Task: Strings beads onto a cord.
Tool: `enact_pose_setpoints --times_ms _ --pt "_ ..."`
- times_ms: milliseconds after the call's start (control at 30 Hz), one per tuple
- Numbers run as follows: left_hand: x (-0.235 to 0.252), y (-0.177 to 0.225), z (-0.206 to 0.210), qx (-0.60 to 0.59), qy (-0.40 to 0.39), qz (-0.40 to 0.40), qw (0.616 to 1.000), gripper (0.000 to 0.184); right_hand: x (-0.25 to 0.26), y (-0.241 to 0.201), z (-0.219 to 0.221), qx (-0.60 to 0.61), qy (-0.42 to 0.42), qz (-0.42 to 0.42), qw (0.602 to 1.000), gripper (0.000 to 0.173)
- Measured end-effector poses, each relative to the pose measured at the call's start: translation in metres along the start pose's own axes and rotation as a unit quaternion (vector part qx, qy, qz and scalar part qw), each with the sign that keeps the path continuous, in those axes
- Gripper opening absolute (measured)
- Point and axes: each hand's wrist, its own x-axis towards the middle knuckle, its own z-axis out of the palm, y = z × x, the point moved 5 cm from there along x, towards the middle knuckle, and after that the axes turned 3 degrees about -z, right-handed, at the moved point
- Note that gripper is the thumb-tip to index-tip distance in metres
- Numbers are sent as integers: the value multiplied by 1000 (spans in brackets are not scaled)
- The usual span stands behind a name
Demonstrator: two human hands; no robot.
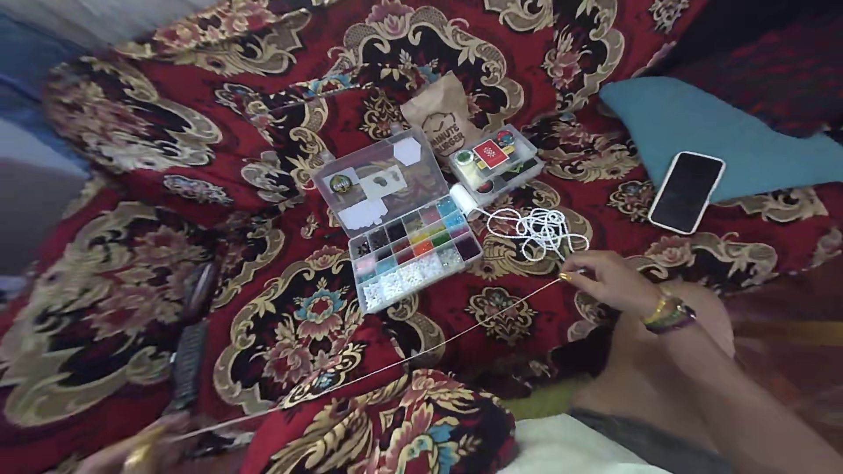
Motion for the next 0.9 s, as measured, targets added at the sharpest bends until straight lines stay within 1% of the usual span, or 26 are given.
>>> enact_pose_setpoints --times_ms 33,67,133,167,233,300,367,433,467,500,567,600,667,733,800,833,900 --pt "3 -16 6 32 -65 36 997 18 -2 -2 4 1 -4 -4 1000 24" --pt "3 -21 27 62 -106 49 991 16 -4 -7 9 5 -7 -12 1000 24" --pt "-1 -12 96 80 -180 42 980 13 -9 -21 19 16 -5 -38 999 23" --pt "-7 -9 135 74 -226 37 971 17 -13 -30 25 28 -2 -53 998 22" --pt "-25 -13 206 49 -343 35 937 25 -20 -48 37 50 14 -97 994 20" --pt "-45 -21 261 27 -449 7 893 23 -28 -62 47 76 31 -147 986 18" --pt "-61 -29 298 26 -516 -9 856 21 -35 -70 52 91 52 -186 977 18" --pt "-68 -30 316 37 -547 -36 836 21 -40 -71 50 87 77 -199 973 18" --pt "-68 -28 319 39 -549 -40 834 21 -42 -67 48 85 85 -196 973 20" --pt "-67 -24 317 35 -541 -33 840 19 -44 -62 45 88 84 -187 975 23" --pt "-61 -14 305 1 -508 -6 861 18 -47 -49 40 90 73 -165 980 29" --pt "-57 -6 295 -27 -487 8 873 17 -46 -43 37 80 75 -154 982 27" --pt "-46 16 269 -63 -444 44 893 17 -43 -29 31 53 85 -134 986 18" --pt "-33 45 236 -69 -392 100 912 18 -36 -11 24 5 121 -127 985 13" --pt "-19 73 196 -70 -315 144 936 16 -27 5 13 -31 153 -93 983 13" --pt "-12 80 172 -76 -267 163 947 15 -23 12 7 -35 159 -64 984 16" --pt "-3 80 113 -106 -187 172 961 12 -18 27 -3 -39 179 -24 983 18"
